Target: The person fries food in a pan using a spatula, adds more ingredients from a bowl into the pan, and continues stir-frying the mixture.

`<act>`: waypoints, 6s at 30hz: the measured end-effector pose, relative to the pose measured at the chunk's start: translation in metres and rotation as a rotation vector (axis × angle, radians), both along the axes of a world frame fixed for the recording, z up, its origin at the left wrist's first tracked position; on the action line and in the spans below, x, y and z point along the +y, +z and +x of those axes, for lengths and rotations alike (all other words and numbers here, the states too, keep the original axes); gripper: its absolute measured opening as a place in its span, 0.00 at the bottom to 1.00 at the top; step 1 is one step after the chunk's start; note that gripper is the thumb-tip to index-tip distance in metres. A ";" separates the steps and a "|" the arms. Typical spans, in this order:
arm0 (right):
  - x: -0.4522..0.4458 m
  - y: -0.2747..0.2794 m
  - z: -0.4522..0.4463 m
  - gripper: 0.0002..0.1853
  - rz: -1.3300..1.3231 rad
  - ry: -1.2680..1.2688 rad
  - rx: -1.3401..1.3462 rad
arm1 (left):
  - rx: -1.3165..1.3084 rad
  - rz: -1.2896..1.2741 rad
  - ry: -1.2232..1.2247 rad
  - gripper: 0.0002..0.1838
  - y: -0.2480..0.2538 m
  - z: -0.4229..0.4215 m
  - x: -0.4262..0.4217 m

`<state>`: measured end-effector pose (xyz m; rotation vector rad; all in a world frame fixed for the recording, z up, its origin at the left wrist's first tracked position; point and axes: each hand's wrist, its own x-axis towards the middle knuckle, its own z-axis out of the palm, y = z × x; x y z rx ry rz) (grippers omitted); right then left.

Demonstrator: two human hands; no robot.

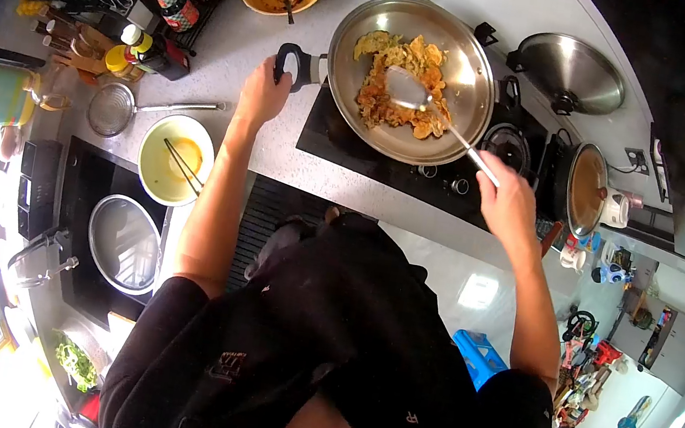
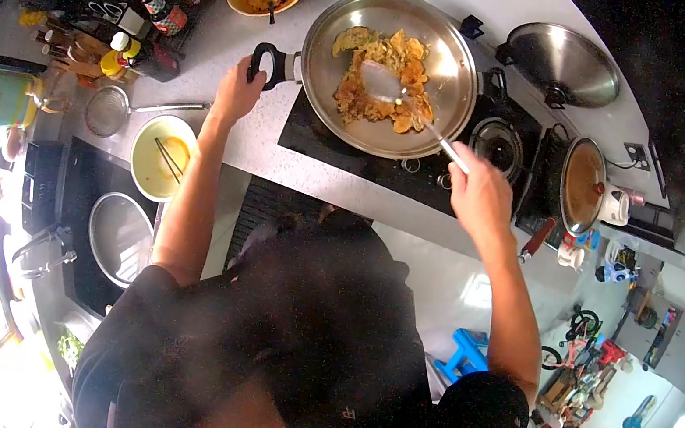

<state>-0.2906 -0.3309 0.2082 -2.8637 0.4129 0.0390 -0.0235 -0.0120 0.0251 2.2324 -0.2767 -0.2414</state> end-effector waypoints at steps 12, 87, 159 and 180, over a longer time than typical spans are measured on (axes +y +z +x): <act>0.012 -0.025 0.010 0.19 -0.248 0.013 0.078 | 0.019 -0.022 -0.010 0.23 -0.011 0.001 0.003; -0.075 -0.053 0.078 0.14 0.682 -0.244 0.070 | 0.024 0.084 -0.059 0.26 -0.002 0.010 0.004; -0.036 -0.059 0.063 0.17 0.596 -0.267 0.310 | 0.061 0.042 -0.024 0.27 -0.014 0.010 0.005; -0.059 -0.054 0.037 0.19 0.208 -0.294 0.376 | 0.026 0.057 -0.042 0.27 -0.012 0.009 0.005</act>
